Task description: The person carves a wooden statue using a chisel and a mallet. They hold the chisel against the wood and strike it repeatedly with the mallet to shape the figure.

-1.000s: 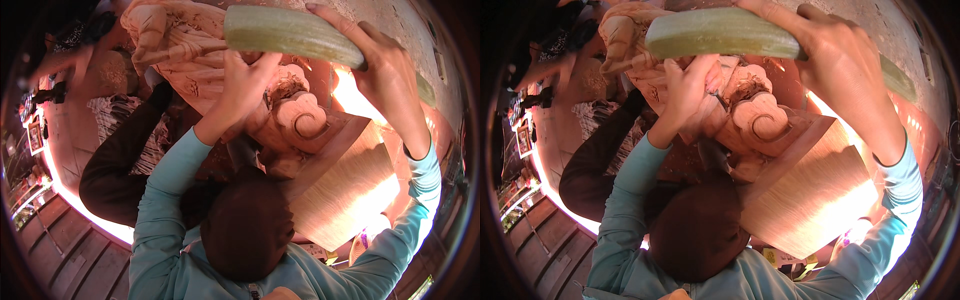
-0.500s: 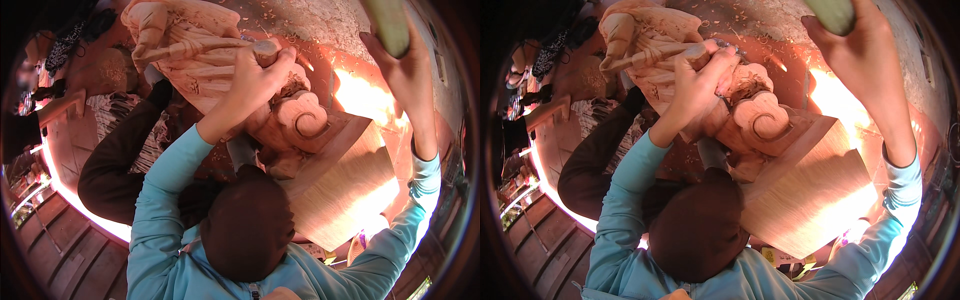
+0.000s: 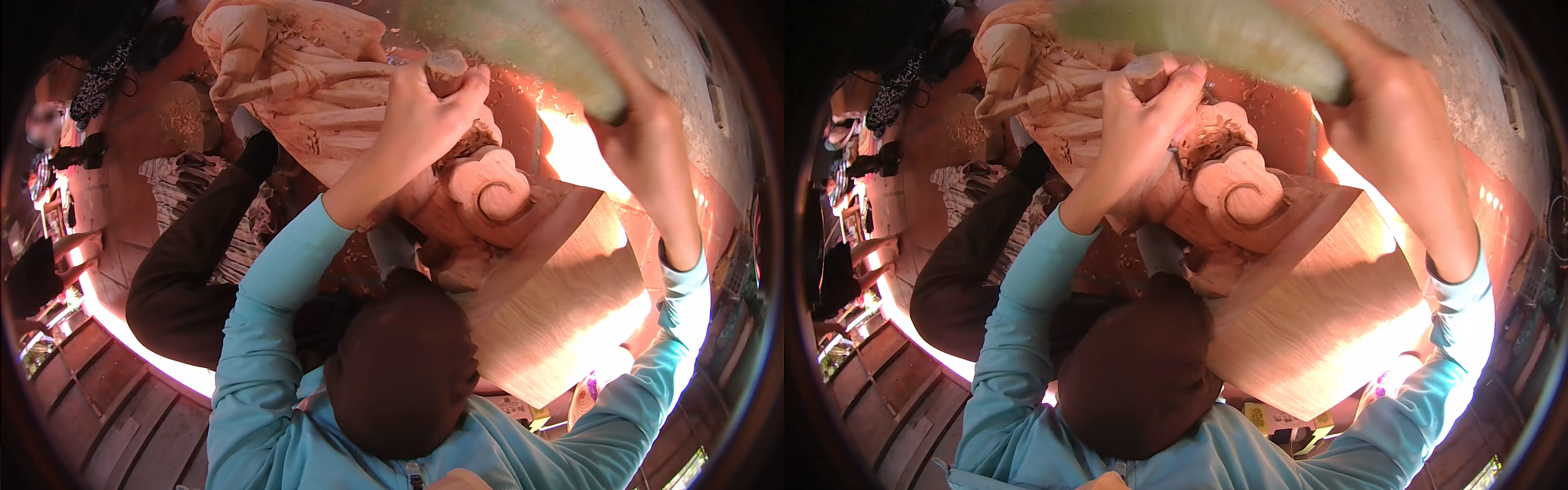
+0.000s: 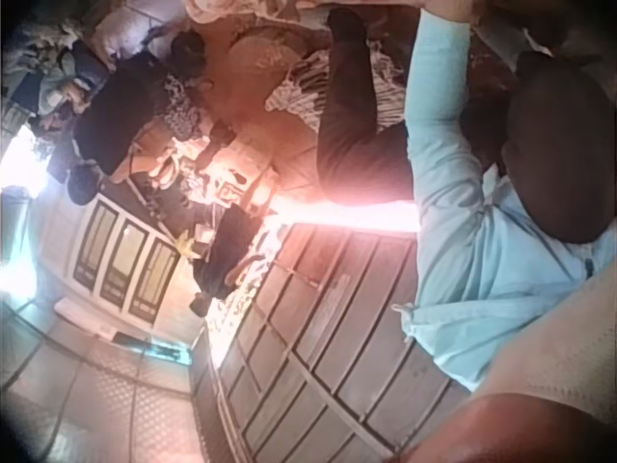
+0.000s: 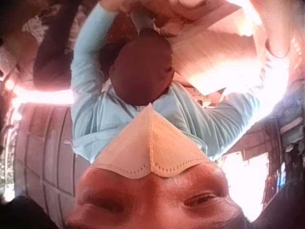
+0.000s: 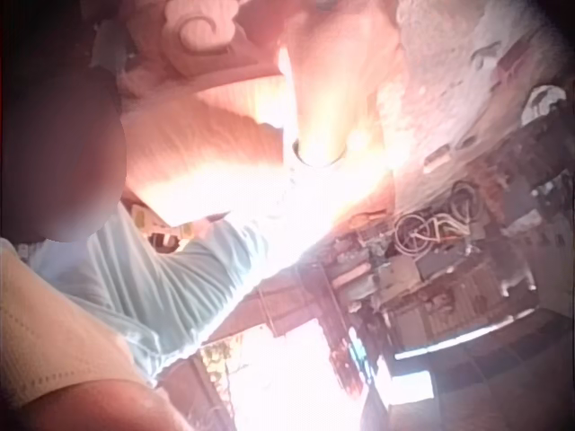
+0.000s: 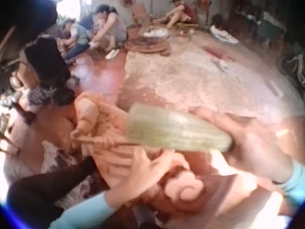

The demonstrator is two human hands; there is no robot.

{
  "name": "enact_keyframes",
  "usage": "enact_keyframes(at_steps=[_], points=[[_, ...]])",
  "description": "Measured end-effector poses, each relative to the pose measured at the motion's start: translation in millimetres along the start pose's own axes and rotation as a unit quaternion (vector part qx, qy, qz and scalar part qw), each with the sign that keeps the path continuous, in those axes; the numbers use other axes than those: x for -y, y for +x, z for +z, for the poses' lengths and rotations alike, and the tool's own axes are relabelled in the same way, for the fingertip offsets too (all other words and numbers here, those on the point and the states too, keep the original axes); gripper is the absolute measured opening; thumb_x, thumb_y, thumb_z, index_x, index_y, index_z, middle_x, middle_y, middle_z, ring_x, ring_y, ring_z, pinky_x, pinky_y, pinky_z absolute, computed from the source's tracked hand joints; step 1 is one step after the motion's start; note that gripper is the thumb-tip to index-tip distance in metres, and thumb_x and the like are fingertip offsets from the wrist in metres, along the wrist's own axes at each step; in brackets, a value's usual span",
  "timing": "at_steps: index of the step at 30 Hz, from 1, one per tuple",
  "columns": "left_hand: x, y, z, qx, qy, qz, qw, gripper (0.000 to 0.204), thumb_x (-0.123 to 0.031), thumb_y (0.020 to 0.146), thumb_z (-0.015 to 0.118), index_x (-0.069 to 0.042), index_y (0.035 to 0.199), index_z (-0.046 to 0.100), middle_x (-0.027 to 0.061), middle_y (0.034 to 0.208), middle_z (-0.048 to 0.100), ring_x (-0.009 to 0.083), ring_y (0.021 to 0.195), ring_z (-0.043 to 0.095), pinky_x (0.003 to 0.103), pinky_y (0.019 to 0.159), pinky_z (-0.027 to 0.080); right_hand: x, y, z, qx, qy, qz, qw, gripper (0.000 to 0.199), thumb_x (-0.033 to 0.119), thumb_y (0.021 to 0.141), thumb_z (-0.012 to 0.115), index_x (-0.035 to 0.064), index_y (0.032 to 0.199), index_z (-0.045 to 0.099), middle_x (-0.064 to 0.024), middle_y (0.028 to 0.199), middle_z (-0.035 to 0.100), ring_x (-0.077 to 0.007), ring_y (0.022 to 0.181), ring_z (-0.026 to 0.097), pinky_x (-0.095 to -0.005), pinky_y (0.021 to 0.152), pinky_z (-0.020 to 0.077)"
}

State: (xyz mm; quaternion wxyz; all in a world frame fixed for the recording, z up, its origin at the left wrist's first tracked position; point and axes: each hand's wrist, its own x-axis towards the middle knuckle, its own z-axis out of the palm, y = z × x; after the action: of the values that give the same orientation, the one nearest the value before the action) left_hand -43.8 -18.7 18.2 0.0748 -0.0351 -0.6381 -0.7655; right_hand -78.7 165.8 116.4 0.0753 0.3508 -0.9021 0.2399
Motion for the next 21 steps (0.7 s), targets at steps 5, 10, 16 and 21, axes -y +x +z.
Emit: enact_keyframes(at_steps=[5,10,16,21], points=[[-1,-3,-5,-0.040,-0.029,-0.062,0.997,0.025,-0.004,0.087,0.055,-0.004,0.064,0.044,-0.0008,0.051,0.042,0.0062,0.039,0.034,0.024,0.036,0.028,29,17,-6,-0.035,-0.024,0.002,0.999,0.069,-0.013,0.071,0.055,0.0000,0.135,0.035,-0.0189,0.123,0.054,-0.0273,0.110,0.055,-0.0344,0.092,0.0452],[-7,-3,-2,-0.052,-0.055,-0.091,0.993,0.030,-0.004,0.087,0.055,-0.005,0.061,0.041,-0.0010,0.050,0.040,0.0061,0.040,0.035,0.023,0.037,0.028,6,13,-8,0.087,-0.033,0.081,0.992,0.067,-0.009,0.069,0.061,0.0173,0.129,0.046,-0.0129,0.107,0.061,-0.0289,0.087,0.061,-0.0333,0.076,0.0505],[8,-1,-6,-0.010,-0.033,-0.054,0.998,0.027,-0.003,0.087,0.055,-0.005,0.062,0.043,-0.0018,0.051,0.041,0.0056,0.040,0.036,0.023,0.037,0.029,-37,2,-3,-0.054,0.077,0.171,0.981,0.053,-0.004,0.077,0.063,0.0074,0.127,0.049,-0.0058,0.104,0.066,-0.0112,0.088,0.060,-0.0293,0.074,0.0489],[6,-1,0,-0.005,0.010,-0.037,0.999,0.027,-0.004,0.087,0.055,-0.005,0.062,0.044,-0.0015,0.052,0.043,0.0056,0.041,0.039,0.023,0.037,0.029,-3,5,-2,0.104,-0.089,0.053,0.989,0.054,-0.006,0.077,0.062,0.0091,0.128,0.050,-0.0107,0.116,0.061,-0.0162,0.103,0.059,-0.0279,0.084,0.0473]])
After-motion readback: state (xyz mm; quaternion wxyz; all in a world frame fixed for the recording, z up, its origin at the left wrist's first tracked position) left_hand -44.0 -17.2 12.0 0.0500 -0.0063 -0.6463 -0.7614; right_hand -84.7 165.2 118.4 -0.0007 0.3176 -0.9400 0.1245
